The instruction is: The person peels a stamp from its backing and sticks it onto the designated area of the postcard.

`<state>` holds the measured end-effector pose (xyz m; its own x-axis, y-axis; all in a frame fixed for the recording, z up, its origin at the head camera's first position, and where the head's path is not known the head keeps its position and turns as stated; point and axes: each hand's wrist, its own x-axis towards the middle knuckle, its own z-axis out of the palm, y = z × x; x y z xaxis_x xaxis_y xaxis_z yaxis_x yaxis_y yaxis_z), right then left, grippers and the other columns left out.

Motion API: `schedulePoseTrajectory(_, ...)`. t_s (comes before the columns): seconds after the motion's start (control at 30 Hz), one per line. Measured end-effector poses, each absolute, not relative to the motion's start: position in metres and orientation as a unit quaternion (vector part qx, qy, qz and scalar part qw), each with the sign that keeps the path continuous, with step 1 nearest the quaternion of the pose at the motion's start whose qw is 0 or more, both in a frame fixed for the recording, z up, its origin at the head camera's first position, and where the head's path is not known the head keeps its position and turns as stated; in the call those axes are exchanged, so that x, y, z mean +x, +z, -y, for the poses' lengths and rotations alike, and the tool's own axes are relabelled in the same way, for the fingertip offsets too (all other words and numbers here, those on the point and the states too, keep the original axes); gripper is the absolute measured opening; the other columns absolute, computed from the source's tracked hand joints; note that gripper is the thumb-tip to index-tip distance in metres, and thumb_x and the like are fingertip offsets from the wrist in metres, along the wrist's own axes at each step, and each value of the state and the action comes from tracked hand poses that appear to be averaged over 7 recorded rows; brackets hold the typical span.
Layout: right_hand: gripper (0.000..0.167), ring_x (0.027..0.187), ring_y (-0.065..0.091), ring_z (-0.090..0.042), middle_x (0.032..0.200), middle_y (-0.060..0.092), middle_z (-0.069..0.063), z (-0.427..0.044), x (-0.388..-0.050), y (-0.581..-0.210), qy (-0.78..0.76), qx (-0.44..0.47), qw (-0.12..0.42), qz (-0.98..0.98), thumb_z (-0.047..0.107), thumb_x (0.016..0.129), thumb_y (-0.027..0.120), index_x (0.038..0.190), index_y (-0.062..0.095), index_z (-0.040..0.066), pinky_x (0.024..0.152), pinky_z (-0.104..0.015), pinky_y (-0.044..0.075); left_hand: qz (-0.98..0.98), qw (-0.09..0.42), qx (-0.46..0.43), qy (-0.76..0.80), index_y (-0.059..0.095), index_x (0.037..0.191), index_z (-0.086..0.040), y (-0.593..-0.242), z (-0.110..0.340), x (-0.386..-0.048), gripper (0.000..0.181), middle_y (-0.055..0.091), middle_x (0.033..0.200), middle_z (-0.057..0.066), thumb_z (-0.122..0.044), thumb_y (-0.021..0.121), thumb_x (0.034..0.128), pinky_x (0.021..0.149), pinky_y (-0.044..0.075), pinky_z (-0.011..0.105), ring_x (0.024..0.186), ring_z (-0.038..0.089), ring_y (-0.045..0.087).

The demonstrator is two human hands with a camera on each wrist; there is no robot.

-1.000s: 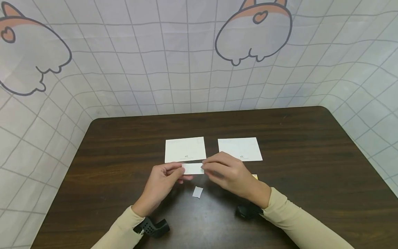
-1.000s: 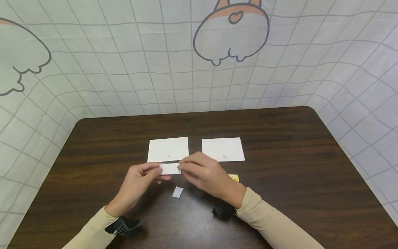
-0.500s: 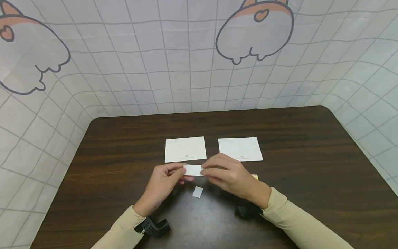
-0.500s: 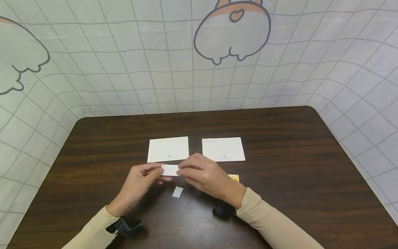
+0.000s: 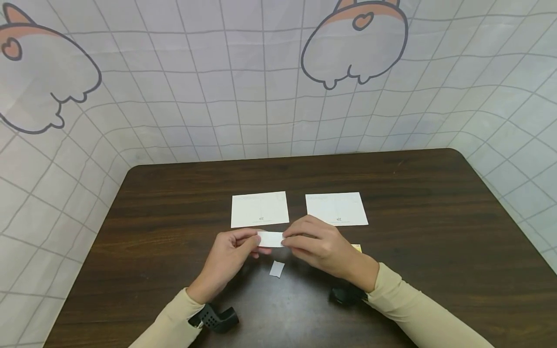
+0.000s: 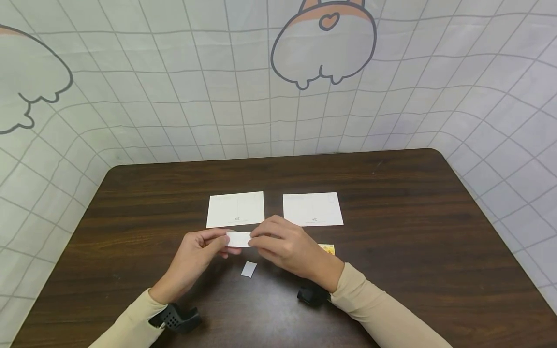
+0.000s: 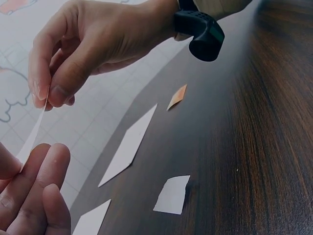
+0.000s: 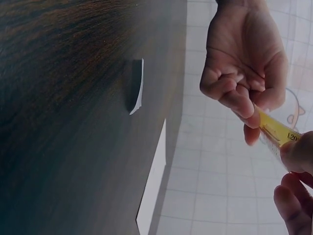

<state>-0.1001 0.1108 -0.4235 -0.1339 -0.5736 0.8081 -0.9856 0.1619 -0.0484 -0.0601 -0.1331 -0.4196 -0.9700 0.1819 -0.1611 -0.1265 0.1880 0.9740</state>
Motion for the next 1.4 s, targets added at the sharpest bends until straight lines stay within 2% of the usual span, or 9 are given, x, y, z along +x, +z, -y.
schedulePoseTrajectory(0.23, 0.012, 0.094, 0.071, -0.019, 0.102, 0.074, -0.007, -0.111, -0.100, -0.423, 0.314, 0.565, 0.328, 0.689, -0.001, 0.090, 0.073, 0.099, 0.077, 0.006, 0.088, -0.027, 0.060, -0.763, 0.120, 0.019, 0.635, 0.072, 0.123, -0.001, -0.420, 0.133, -0.060, 0.025, 0.081, 0.097, 0.017, -0.012, 0.059, 0.1037, 0.078, 0.060, 0.023, 0.089, 0.011, 0.079)
schedulePoseTrajectory(0.63, 0.014, 0.090, 0.071, -0.019, 0.099, 0.075, -0.006, -0.109, -0.102, -0.421, 0.318, 0.563, 0.354, 0.676, 0.003, 0.098, 0.064, 0.098, 0.078, 0.006, 0.084, -0.026, 0.060, -0.766, 0.121, 0.028, 0.631, 0.072, 0.123, -0.001, -0.422, 0.134, -0.062, 0.027, 0.081, 0.097, 0.017, -0.016, 0.057, 0.1053, 0.079, 0.061, 0.025, 0.087, 0.012, 0.079)
schedulePoseTrajectory(0.97, 0.016, 0.087, 0.071, -0.018, 0.096, 0.074, -0.006, -0.107, -0.105, -0.418, 0.352, 0.556, 0.350, 0.667, -0.006, 0.087, 0.073, 0.099, 0.077, 0.004, 0.081, -0.026, 0.060, -0.780, 0.106, -0.002, 0.617, 0.076, 0.119, -0.005, -0.424, 0.137, -0.066, 0.027, 0.079, 0.105, 0.011, -0.018, 0.057, 0.1058, 0.080, 0.060, 0.026, 0.094, 0.017, 0.080)
schedulePoseTrajectory(1.2, 0.021, 0.083, 0.071, -0.016, 0.093, 0.074, -0.005, -0.107, -0.107, -0.419, 0.382, 0.527, 0.350, 0.674, -0.009, 0.082, 0.075, 0.097, 0.077, 0.005, 0.076, -0.022, 0.059, -0.830, 0.063, 0.031, 0.554, 0.076, 0.120, -0.007, -0.421, 0.139, -0.066, 0.024, 0.081, 0.110, 0.010, -0.017, 0.063, 0.1029, 0.079, 0.058, 0.022, 0.099, 0.022, 0.079)
schedulePoseTrajectory(1.27, 0.023, 0.082, 0.071, -0.015, 0.092, 0.074, -0.004, -0.107, -0.107, -0.419, 0.395, 0.513, 0.344, 0.680, -0.010, 0.080, 0.076, 0.097, 0.077, 0.006, 0.075, -0.021, 0.059, -0.848, 0.042, 0.058, 0.525, 0.076, 0.120, -0.010, -0.421, 0.141, -0.066, 0.023, 0.081, 0.111, 0.008, -0.017, 0.065, 0.1020, 0.081, 0.059, 0.022, 0.101, 0.019, 0.079)
schedulePoseTrajectory(1.4, 0.018, 0.079, 0.071, -0.013, 0.089, 0.075, -0.004, -0.107, -0.109, -0.420, 0.432, 0.480, 0.322, 0.692, -0.008, 0.084, 0.074, 0.094, 0.077, 0.007, 0.074, -0.020, 0.059, -0.887, -0.006, 0.096, 0.452, 0.077, 0.120, -0.015, -0.418, 0.145, -0.065, 0.022, 0.082, 0.108, 0.002, -0.019, 0.068, 0.1001, 0.080, 0.058, 0.022, 0.092, 0.012, 0.077)
